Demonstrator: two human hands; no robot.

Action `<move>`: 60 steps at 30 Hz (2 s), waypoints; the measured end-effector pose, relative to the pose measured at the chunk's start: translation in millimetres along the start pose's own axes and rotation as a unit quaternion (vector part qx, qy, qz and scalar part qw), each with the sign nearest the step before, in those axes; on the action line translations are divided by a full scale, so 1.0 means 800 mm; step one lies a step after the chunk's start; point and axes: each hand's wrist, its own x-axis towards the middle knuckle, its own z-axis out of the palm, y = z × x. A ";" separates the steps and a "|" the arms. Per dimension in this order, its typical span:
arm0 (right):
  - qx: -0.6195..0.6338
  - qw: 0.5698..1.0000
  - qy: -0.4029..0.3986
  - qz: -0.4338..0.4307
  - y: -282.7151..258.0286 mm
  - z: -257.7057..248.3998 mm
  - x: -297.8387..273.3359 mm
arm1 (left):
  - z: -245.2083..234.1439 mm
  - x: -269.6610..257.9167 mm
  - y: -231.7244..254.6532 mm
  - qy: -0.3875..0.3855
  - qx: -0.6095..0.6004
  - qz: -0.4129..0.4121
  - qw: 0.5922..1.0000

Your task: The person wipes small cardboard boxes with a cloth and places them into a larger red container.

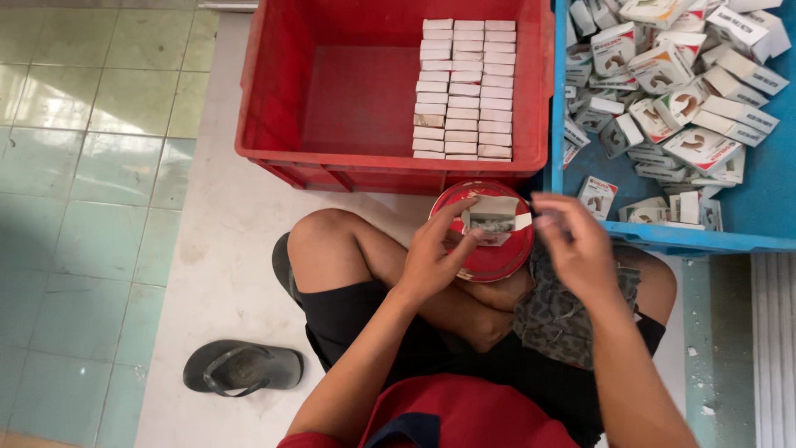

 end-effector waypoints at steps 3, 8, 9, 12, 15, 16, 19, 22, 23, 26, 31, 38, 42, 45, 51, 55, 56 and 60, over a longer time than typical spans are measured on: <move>0.071 0.990 0.051 0.111 0.027 0.026 -0.029 | -0.005 0.003 0.008 -0.006 0.009 0.060 0.998; 0.090 0.992 0.044 0.076 0.034 0.045 -0.036 | 0.012 0.006 -0.038 -0.025 -0.193 -0.004 0.981; 0.103 0.991 0.053 0.073 0.030 0.048 -0.033 | 0.012 0.010 -0.045 -0.026 -0.210 -0.008 0.977; 0.074 0.993 0.057 0.070 0.024 0.050 -0.024 | 0.023 0.013 -0.052 -0.011 -0.187 0.020 0.982; 0.129 0.983 0.035 0.123 -0.013 0.040 -0.018 | 0.029 0.015 -0.050 0.011 -0.137 -0.003 0.990; 0.130 0.983 0.035 0.124 -0.015 0.040 -0.014 | 0.033 0.013 -0.071 0.011 -0.137 -0.004 0.990; 0.083 0.995 0.017 0.053 -0.022 0.036 -0.003 | 0.040 0.015 -0.098 0.033 -0.151 -0.040 0.987; 0.065 0.998 0.000 -0.003 -0.023 0.037 0.001 | 0.030 0.024 -0.059 0.023 -0.119 -0.052 0.991; 0.075 0.997 0.009 -0.006 -0.019 0.040 0.000 | 0.028 0.024 -0.049 0.016 -0.118 -0.054 0.991; 0.068 0.997 0.029 -0.020 -0.006 0.045 -0.002 | 0.022 0.024 -0.030 -0.002 -0.128 -0.054 0.990; 0.026 0.996 0.073 -0.044 -0.006 0.048 -0.001 | 0.008 0.025 -0.032 -0.046 -0.174 -0.035 0.983; -0.059 0.987 0.068 -0.130 -0.018 0.048 0.000 | -0.009 0.037 -0.010 -0.043 0.029 0.126 0.991; -0.086 0.985 0.054 -0.139 -0.013 0.047 -0.002 | -0.026 0.039 0.003 -0.078 0.196 0.180 0.961; -0.089 0.985 0.038 -0.140 -0.004 0.043 -0.004 | -0.031 0.041 0.004 -0.100 0.238 0.189 0.947; -0.073 0.986 0.027 -0.148 0.017 0.049 -0.012 | -0.031 0.036 -0.008 -0.114 0.280 0.194 0.933; -0.055 0.988 0.011 -0.145 0.024 0.045 -0.014 | -0.027 0.031 -0.025 -0.103 0.261 0.181 0.943; -0.066 0.989 0.010 -0.130 0.036 0.048 -0.016 | -0.024 0.030 -0.032 -0.090 0.251 0.177 0.947; -0.064 0.994 0.001 -0.084 0.036 0.053 -0.020 | -0.017 0.030 -0.035 -0.059 0.232 0.168 0.956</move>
